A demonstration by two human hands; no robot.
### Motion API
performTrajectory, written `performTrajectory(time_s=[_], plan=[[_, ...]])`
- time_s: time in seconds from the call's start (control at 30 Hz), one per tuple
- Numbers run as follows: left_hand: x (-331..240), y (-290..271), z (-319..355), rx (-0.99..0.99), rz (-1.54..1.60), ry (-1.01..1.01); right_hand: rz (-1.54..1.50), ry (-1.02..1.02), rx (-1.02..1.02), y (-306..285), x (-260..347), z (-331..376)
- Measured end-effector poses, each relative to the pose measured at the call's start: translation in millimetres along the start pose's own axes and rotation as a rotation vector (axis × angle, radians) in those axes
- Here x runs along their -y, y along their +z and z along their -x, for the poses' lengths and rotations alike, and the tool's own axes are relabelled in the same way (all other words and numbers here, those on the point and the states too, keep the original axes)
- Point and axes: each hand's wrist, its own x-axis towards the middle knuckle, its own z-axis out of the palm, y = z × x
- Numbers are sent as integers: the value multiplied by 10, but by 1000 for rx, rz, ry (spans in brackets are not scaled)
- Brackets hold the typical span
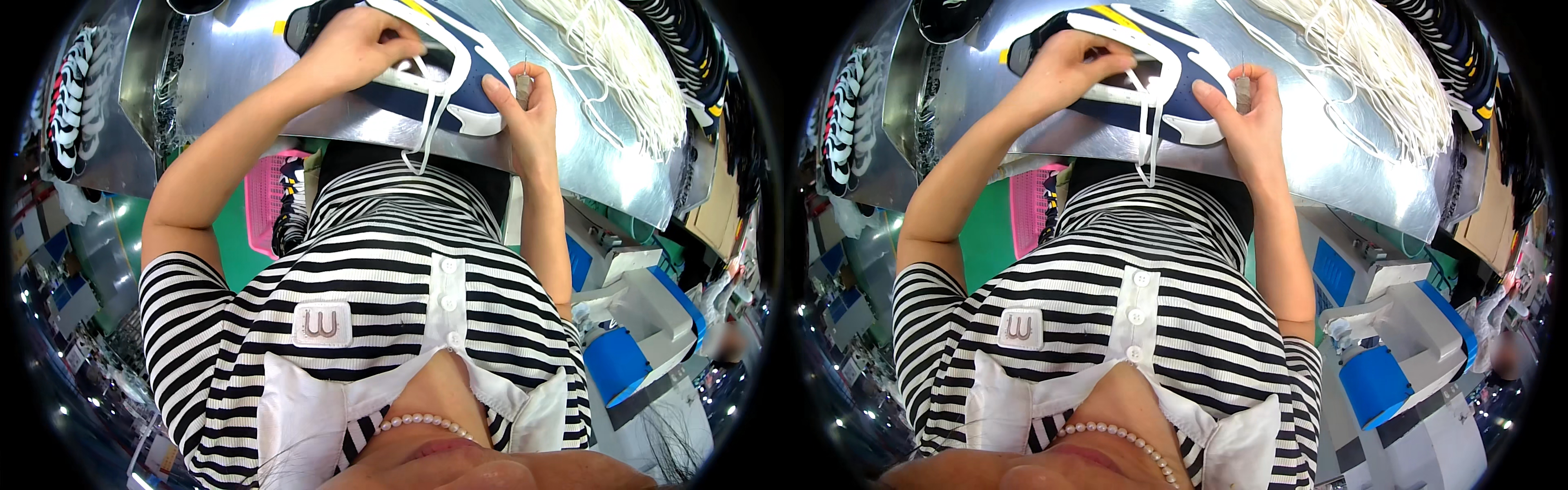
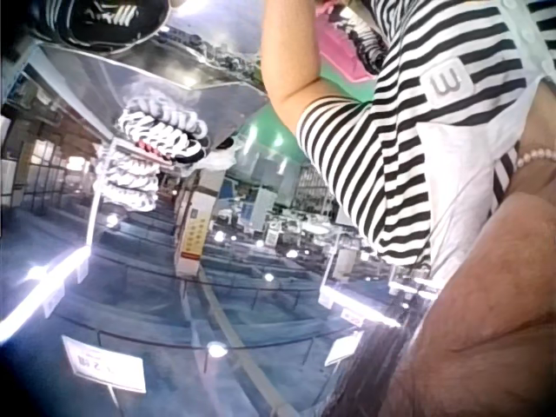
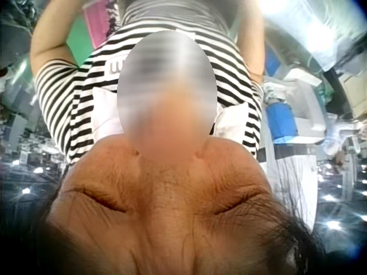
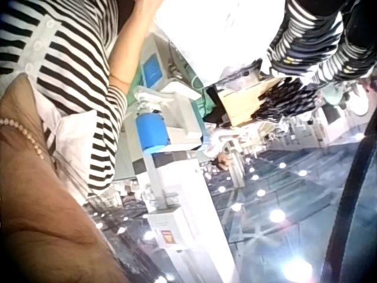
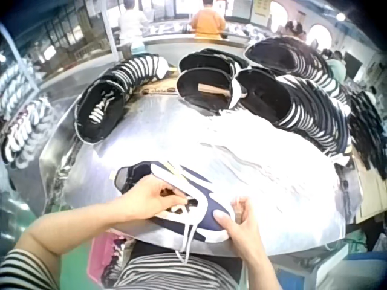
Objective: The person threads white shoelaces through the eyelets of a blue and white sneaker on a metal workbench. They pull the laces through each eyelet, adjust the tension, and continue the process across multiple shoes in a factory setting.
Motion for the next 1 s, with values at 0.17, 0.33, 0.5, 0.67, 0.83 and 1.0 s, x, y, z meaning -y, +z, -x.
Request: performTrajectory(time_s=[0.17,0.33,0.5,0.67,0.83,1.0], plan=[[-27,-320,138,-283,-570,446,-36,-101,-79,-16,-7,12],[863,-1745,712,-750,-887,169,-164,-106,-125,-240,-1,39],[1582,-2623,1183,-909,-870,-199,-119,-11,-100,-321,19,98],[-363,-684,748,-432,44,350,513,-51,-118,-343,22,27],[-1003,-305,395,-145,-293,715,1181,-536,-284,-426,125,-36],[-730,42,20,-441,-277,638,89,-153,-87,-197,400,176]])
